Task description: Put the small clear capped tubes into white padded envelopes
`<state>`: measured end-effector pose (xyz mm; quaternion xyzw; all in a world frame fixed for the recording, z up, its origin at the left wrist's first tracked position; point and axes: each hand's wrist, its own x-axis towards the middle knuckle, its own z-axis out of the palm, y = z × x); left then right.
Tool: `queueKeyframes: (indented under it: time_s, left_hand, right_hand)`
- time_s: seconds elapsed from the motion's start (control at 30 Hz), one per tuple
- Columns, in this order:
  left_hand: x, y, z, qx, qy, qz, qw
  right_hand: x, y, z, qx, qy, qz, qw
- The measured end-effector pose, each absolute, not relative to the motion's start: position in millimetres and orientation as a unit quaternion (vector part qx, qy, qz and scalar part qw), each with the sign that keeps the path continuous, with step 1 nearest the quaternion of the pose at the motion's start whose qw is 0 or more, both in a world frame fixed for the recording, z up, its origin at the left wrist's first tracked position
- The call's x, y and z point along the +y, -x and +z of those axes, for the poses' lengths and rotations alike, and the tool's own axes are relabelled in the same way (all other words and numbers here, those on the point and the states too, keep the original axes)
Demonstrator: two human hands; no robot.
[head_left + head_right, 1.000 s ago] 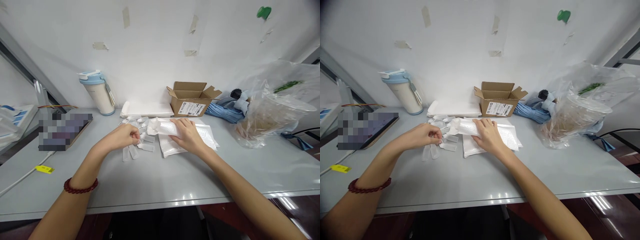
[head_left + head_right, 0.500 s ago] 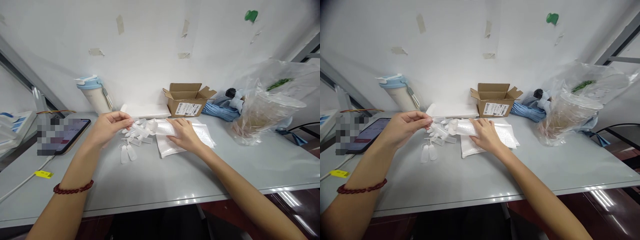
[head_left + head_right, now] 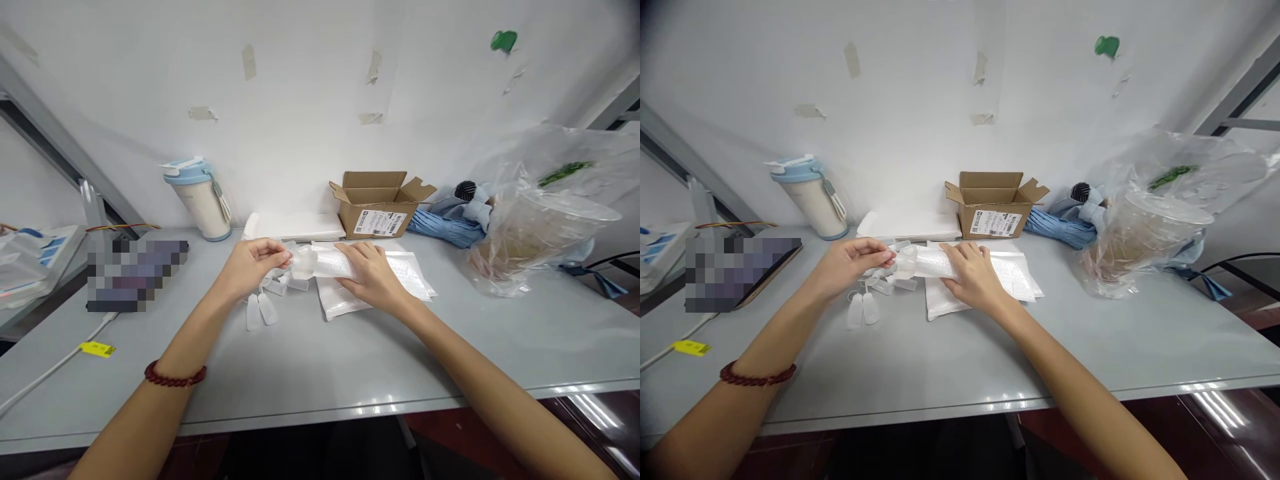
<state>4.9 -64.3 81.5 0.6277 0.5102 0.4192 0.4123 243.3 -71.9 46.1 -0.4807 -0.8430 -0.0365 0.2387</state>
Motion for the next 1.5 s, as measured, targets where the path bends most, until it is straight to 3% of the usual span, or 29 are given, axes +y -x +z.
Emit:
queueKeyframes:
  time_s: [0.27,0.5,0.83,0.9,1.07,1.33,1.5]
  left_hand:
    - [-67,-25,60,0.44,-0.661,0.366,0.485]
    - [-71,-33,49,0.466,-0.726,0.385,0.328]
    - [-71,-21,69,0.496,-0.613,0.541,0.291]
    - [-69,-17,73,0.519,-0.578,0.532,0.337]
    - [-63,-13,68,0.462,-0.551,0.347,0.602]
    - [-63,-19,59,0.487,-0.533,0.357,0.593]
    - [-69,-29,59,0.547,-0.557,0.328,0.532]
  right_hand:
    - [-75,-240,47,-0.85,0.466,-0.03,0.245]
    - [-75,-239,45,-0.856,0.452,-0.034,0.247]
    - [-71,-243,45,-0.843,0.45,-0.024,0.293]
    - [-71,-243,45,-0.843,0.445,-0.024,0.301]
    - [-75,-240,47,-0.853,0.421,-0.026,0.308]
    - [-78,-237,46,-0.866,0.391,-0.025,0.31]
    - [-79,-233,44,-0.878,0.365,-0.029,0.308]
